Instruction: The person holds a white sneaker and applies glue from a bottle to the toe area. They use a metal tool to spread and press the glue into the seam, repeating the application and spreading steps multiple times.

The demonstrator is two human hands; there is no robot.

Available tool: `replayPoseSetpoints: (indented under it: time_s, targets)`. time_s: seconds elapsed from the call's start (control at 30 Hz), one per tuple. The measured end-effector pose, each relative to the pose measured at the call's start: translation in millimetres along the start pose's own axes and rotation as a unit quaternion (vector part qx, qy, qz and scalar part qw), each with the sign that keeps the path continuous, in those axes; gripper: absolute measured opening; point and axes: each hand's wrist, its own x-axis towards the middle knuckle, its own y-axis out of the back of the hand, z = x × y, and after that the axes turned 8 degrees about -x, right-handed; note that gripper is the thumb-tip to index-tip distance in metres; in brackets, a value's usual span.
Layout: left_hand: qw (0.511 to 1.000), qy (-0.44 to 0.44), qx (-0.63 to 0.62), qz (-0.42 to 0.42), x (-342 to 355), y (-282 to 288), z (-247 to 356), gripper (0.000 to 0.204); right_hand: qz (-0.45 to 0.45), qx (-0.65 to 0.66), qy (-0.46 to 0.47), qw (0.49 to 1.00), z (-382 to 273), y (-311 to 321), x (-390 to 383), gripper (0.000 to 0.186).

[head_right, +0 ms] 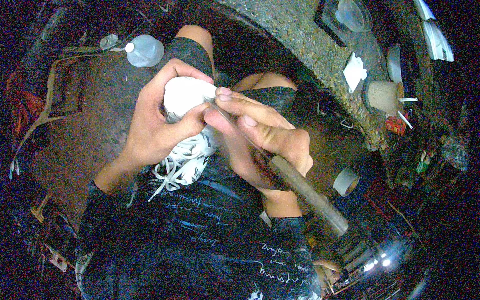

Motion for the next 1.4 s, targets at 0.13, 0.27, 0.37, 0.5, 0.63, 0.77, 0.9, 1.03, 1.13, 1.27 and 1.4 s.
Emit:
replayPoseSetpoints:
  time_s: [0.13,0.27,0.37,0.5,0.63,0.77,0.9,1.03,1.13,1.27,1.4]
  targets:
    - [1.000,0.005,0.008,0.001,-0.2,0.3,-0.1,0.037,-0.039,-0.101,0.015,0.994,-6.0,1.5,3.0,0.047]
    - [1.000,0.009,-0.021,0.009,-1.1,-2.7,1.0,0.036,-0.056,-0.203,0.002,0.978,-16.6,-2.6,2.8,0.049]
    - [1.000,0.005,-0.011,0.007,-2.7,-3.4,3.3,0.037,-0.059,-0.210,0.000,0.976,-21.8,-1.9,2.7,0.050]
    - [1.000,-0.008,0.000,0.008,-2.6,-2.9,3.5,0.037,-0.061,-0.210,0.001,0.976,-20.6,0.6,-0.2,0.031]
    - [1.000,-0.005,-0.012,0.006,-2.0,-3.1,2.4,0.036,-0.064,-0.201,0.081,0.974,-9.7,3.8,-4.5,0.035]
    - [1.000,-0.021,0.005,0.011,-1.3,-3.6,2.3,0.036,-0.114,-0.241,0.061,0.962,-12.0,12.8,-8.7,0.036]
    - [1.000,-0.010,0.005,0.012,-1.5,-4.3,3.0,0.035,-0.103,-0.240,0.064,0.963,-12.4,10.9,-11.5,0.033]
    - [0.999,-0.023,0.019,0.010,-0.9,-3.6,1.7,0.035,-0.106,-0.257,0.053,0.959,-14.3,8.8,-11.7,0.036]
    - [1.000,-0.015,0.001,0.009,-1.1,-3.7,0.2,0.035,-0.122,-0.269,0.060,0.954,-14.7,10.6,-10.7,0.040]
    - [1.000,-0.013,-0.004,0.008,-1.6,-3.3,-1.0,0.035,-0.084,-0.269,0.057,0.958,-12.1,5.6,-15.5,0.040]
    - [1.000,-0.016,0.001,0.013,-1.8,-4.6,-1.5,0.035,-0.111,-0.272,0.059,0.954,-11.1,8.1,-14.6,0.043]
